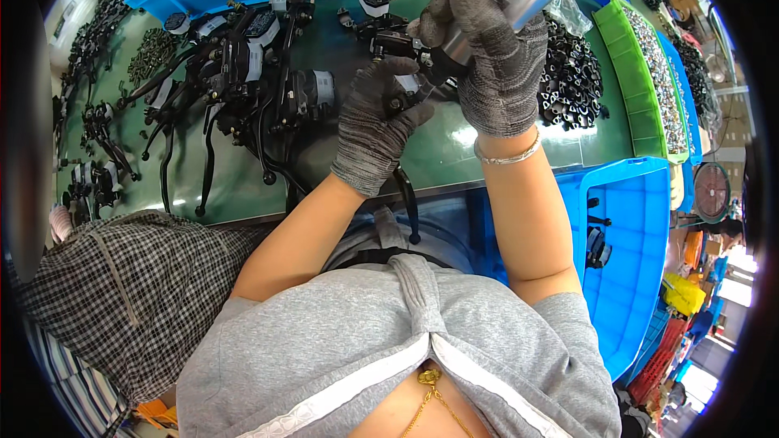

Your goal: Assembling brake lever components using a pneumatic screwdriver at a factory workstation.

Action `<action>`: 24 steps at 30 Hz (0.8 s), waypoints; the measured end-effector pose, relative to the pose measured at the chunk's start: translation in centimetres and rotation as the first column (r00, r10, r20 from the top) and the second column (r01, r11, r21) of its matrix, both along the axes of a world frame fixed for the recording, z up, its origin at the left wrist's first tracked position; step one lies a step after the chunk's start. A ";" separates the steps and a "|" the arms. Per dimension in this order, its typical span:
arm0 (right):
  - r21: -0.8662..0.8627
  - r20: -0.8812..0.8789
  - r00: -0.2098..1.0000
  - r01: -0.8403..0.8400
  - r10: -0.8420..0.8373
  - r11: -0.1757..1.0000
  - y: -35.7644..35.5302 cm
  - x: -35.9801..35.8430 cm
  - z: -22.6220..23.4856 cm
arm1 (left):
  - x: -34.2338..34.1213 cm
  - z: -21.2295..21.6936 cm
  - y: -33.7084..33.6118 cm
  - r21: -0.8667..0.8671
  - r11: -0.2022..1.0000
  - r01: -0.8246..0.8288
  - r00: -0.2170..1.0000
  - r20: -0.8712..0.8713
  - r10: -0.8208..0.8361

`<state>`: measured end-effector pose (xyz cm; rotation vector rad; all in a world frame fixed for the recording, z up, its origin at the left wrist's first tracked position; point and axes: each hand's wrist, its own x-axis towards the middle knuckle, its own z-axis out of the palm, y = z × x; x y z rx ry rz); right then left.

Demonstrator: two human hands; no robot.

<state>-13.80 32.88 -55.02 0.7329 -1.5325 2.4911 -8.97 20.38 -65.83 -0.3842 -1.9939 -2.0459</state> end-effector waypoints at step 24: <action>-0.010 0.074 0.997 0.006 -0.006 1.000 -2.4 1.3 0.7 | 0.0 0.5 -0.2 0.065 0.993 -0.095 0.993 0.071 0.090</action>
